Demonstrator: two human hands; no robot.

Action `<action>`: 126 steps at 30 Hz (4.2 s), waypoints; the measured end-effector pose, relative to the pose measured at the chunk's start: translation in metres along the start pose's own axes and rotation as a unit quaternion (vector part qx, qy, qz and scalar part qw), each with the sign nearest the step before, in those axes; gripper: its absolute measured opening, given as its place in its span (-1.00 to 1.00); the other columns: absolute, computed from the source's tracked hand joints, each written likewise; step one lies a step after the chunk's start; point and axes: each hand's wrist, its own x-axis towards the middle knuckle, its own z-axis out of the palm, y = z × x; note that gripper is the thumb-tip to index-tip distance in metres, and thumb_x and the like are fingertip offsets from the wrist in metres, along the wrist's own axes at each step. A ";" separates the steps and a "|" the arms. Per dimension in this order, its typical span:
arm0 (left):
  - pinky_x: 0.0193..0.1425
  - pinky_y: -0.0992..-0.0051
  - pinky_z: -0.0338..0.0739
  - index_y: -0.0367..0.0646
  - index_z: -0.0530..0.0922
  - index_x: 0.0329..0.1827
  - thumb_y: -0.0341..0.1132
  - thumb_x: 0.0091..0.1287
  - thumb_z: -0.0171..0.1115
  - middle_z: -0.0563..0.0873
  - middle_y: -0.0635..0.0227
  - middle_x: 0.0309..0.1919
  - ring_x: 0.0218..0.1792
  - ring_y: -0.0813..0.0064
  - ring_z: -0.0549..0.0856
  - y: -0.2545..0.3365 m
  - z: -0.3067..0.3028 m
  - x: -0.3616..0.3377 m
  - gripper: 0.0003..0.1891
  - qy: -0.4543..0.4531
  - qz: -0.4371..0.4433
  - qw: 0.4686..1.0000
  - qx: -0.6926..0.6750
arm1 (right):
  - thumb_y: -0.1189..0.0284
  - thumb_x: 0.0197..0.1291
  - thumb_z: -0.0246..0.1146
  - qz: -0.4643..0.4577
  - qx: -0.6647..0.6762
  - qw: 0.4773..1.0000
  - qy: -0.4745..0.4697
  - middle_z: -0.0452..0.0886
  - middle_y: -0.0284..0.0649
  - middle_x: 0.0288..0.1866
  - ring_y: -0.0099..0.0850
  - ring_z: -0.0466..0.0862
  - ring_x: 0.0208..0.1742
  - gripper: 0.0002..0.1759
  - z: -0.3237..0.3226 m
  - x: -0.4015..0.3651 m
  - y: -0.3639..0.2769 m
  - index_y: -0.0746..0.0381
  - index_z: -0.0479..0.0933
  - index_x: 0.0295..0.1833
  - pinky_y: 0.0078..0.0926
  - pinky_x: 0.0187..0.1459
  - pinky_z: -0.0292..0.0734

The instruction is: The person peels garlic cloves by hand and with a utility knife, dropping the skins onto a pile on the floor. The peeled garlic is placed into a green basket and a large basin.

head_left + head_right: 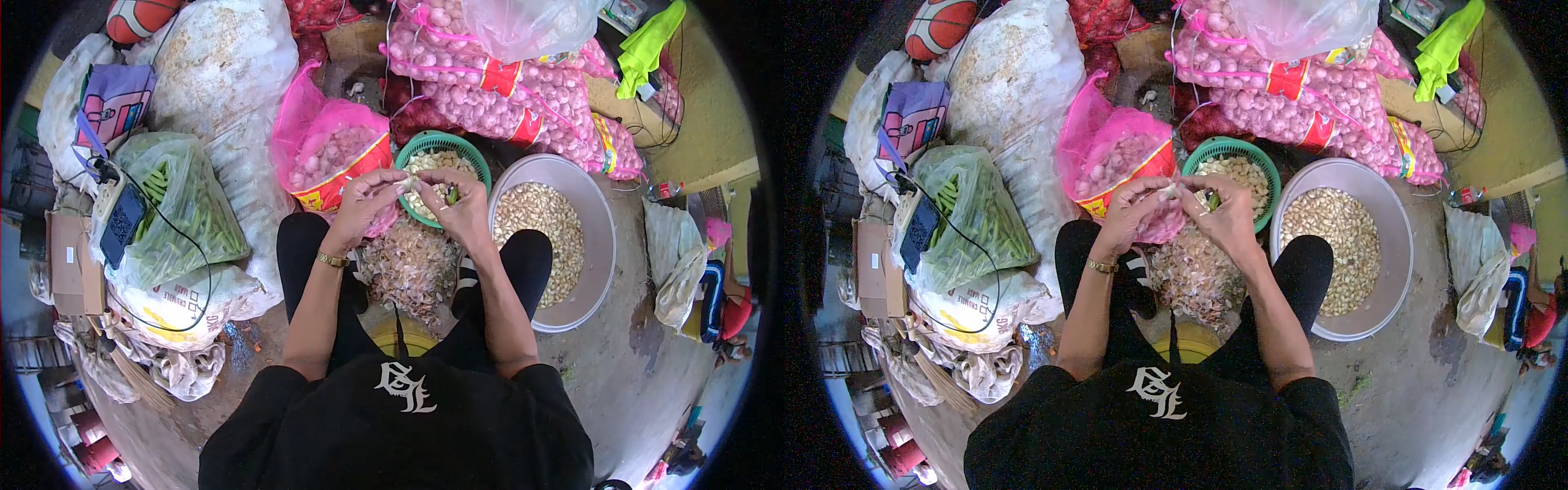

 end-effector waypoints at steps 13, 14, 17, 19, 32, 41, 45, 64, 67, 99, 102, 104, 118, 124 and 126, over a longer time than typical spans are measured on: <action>0.05 0.61 0.52 -0.33 0.60 0.09 -0.44 0.37 0.22 0.72 0.37 -0.10 -0.08 0.65 0.64 0.010 0.006 -0.001 -0.74 -0.014 -0.020 0.998 0.060 | 0.54 0.15 0.30 0.013 -0.007 1.000 -0.006 0.68 -0.19 -0.36 -0.49 0.63 -0.32 -0.88 0.001 0.003 -0.005 0.37 0.63 -0.21 -0.51 -0.23 0.51; 0.06 0.60 0.52 -0.33 0.60 0.09 -0.43 0.38 0.21 0.72 0.38 -0.13 -0.08 0.65 0.64 0.014 0.008 -0.002 -0.74 -0.010 -0.032 0.997 0.062 | 0.53 0.18 0.28 0.038 -0.009 0.999 -0.011 0.67 -0.21 -0.37 -0.51 0.62 -0.32 -0.88 0.000 0.003 -0.007 0.37 0.62 -0.22 -0.52 -0.24 0.50; -0.20 0.70 0.52 -0.31 0.61 0.07 -0.42 0.39 0.20 0.72 0.42 -0.21 -0.32 0.75 0.62 0.012 0.009 -0.001 -0.76 -0.016 -0.005 1.000 0.006 | 0.51 0.24 0.23 0.054 0.059 0.997 -0.003 0.58 -0.37 -0.41 -0.62 0.47 -0.35 -0.88 0.002 0.002 -0.006 0.36 0.59 -0.21 -0.60 -0.25 0.39; -0.37 0.74 0.43 -0.29 0.60 0.06 -0.40 0.40 0.19 0.72 0.43 -0.24 -0.46 0.80 0.53 0.006 0.003 0.000 -0.76 -0.016 -0.034 0.999 -0.028 | 0.50 0.25 0.23 0.051 0.062 0.997 0.000 0.60 -0.35 -0.41 -0.63 0.50 -0.35 -0.87 0.002 0.002 -0.001 0.36 0.59 -0.22 -0.58 -0.26 0.42; -0.70 0.75 0.20 -0.25 0.51 0.05 -0.14 0.50 0.07 0.66 0.45 -0.41 -0.78 0.85 0.25 0.004 0.002 0.000 -0.67 -0.014 -0.099 0.968 -0.232 | 0.55 0.23 0.27 0.022 0.094 0.995 -0.014 0.64 -0.41 -0.32 -0.70 0.47 -0.32 -0.88 -0.002 0.001 -0.003 0.30 0.66 -0.14 -0.68 -0.25 0.37; -0.72 0.74 0.20 -0.23 0.50 0.02 -0.06 0.49 0.07 0.56 0.53 -0.49 -0.77 0.86 0.27 0.002 0.001 -0.001 -0.64 -0.050 -0.110 0.974 -0.190 | 0.52 0.20 0.34 0.052 0.080 0.995 0.003 0.68 -0.30 -0.29 -0.60 0.60 -0.22 -0.86 0.002 0.004 -0.007 0.32 0.63 -0.15 -0.58 -0.11 0.49; -0.72 0.75 0.20 -0.23 0.50 0.02 -0.04 0.49 0.06 0.56 0.53 -0.47 -0.77 0.87 0.27 0.002 0.000 0.000 -0.62 -0.061 -0.120 0.974 -0.180 | 0.54 0.19 0.34 0.065 0.102 0.993 -0.008 0.67 -0.31 -0.30 -0.60 0.59 -0.21 -0.87 0.002 0.004 -0.003 0.32 0.62 -0.16 -0.58 -0.11 0.48; -0.69 0.76 0.17 -0.22 0.51 0.05 -0.10 0.47 0.11 0.59 0.49 -0.42 -0.74 0.87 0.30 -0.001 0.002 -0.002 -0.66 -0.059 -0.139 0.967 -0.205 | 0.62 0.23 0.24 -0.043 0.033 0.997 -0.058 0.48 -0.33 -0.36 -0.57 0.43 -0.29 -0.91 -0.001 0.010 -0.001 0.33 0.45 -0.23 -0.58 -0.20 0.35; -0.69 0.75 0.14 -0.19 0.51 0.06 -0.14 0.48 0.11 0.61 0.50 -0.39 -0.73 0.87 0.30 -0.007 0.001 0.000 -0.69 -0.058 -0.135 0.963 -0.227 | 0.64 0.23 0.22 -0.050 0.029 0.997 -0.055 0.46 -0.30 -0.38 -0.54 0.42 -0.30 -0.92 0.000 0.010 0.000 0.33 0.42 -0.25 -0.56 -0.22 0.34; -0.71 0.81 0.13 -0.12 0.47 0.11 -0.08 0.40 0.22 0.67 0.30 -0.12 -0.70 0.85 0.29 -0.031 0.031 0.056 -0.63 -0.011 -0.187 0.924 -0.332 | 0.58 0.17 0.32 0.052 0.016 0.998 -0.019 0.63 -0.33 -0.37 -0.62 0.54 -0.29 -0.93 -0.026 -0.011 0.004 0.33 0.58 -0.25 -0.59 -0.24 0.45; -0.68 0.78 0.19 -0.07 0.45 0.13 -0.02 0.38 0.23 0.66 0.29 -0.11 -0.69 0.80 0.34 -0.041 0.047 0.070 -0.59 0.067 -0.231 0.927 -0.287 | 0.59 0.16 0.31 0.049 -0.022 0.998 0.010 0.69 -0.27 -0.30 -0.60 0.59 -0.23 -0.89 -0.034 -0.011 0.007 0.32 0.62 -0.18 -0.56 -0.17 0.49; -0.63 0.74 0.28 -0.03 0.43 0.15 0.03 0.36 0.24 0.65 0.28 -0.13 -0.63 0.74 0.41 -0.055 0.041 0.067 -0.55 0.053 -0.223 0.919 -0.322 | 0.61 0.16 0.28 0.070 -0.019 0.997 -0.001 0.72 -0.24 -0.24 -0.57 0.63 -0.18 -0.85 -0.041 -0.013 0.002 0.30 0.65 -0.13 -0.55 -0.09 0.52; 0.28 0.28 0.48 -0.23 0.26 0.39 -0.59 0.25 0.02 0.54 0.23 0.10 0.08 0.31 0.58 -0.037 0.016 0.016 -0.42 -0.013 -0.052 0.878 -0.476 | 0.47 0.09 0.40 0.020 -0.034 0.998 -0.050 0.71 -0.07 -0.33 -0.30 0.72 -0.32 -0.80 0.010 -0.018 0.019 0.27 0.62 -0.16 -0.43 -0.24 0.56; 0.25 0.44 0.48 -0.26 0.38 0.26 -0.46 0.40 0.13 0.56 0.31 0.03 0.02 0.50 0.58 -0.020 0.016 -0.002 -0.62 0.028 -0.052 0.979 -0.194 | 0.53 0.17 0.35 0.042 0.007 0.998 -0.037 0.70 -0.16 -0.39 -0.51 0.64 -0.35 -0.84 0.011 -0.010 0.006 0.36 0.62 -0.16 -0.49 -0.28 0.52; 0.08 0.50 0.54 -0.27 0.42 0.20 -0.42 0.41 0.15 0.60 0.33 -0.04 -0.10 0.55 0.61 -0.016 0.010 -0.006 -0.67 0.029 -0.063 0.985 -0.158 | 0.45 0.22 0.33 0.097 0.016 0.993 -0.059 0.68 -0.24 -0.32 -0.57 0.60 -0.26 -0.82 0.009 -0.011 0.005 0.36 0.62 -0.16 -0.56 -0.15 0.49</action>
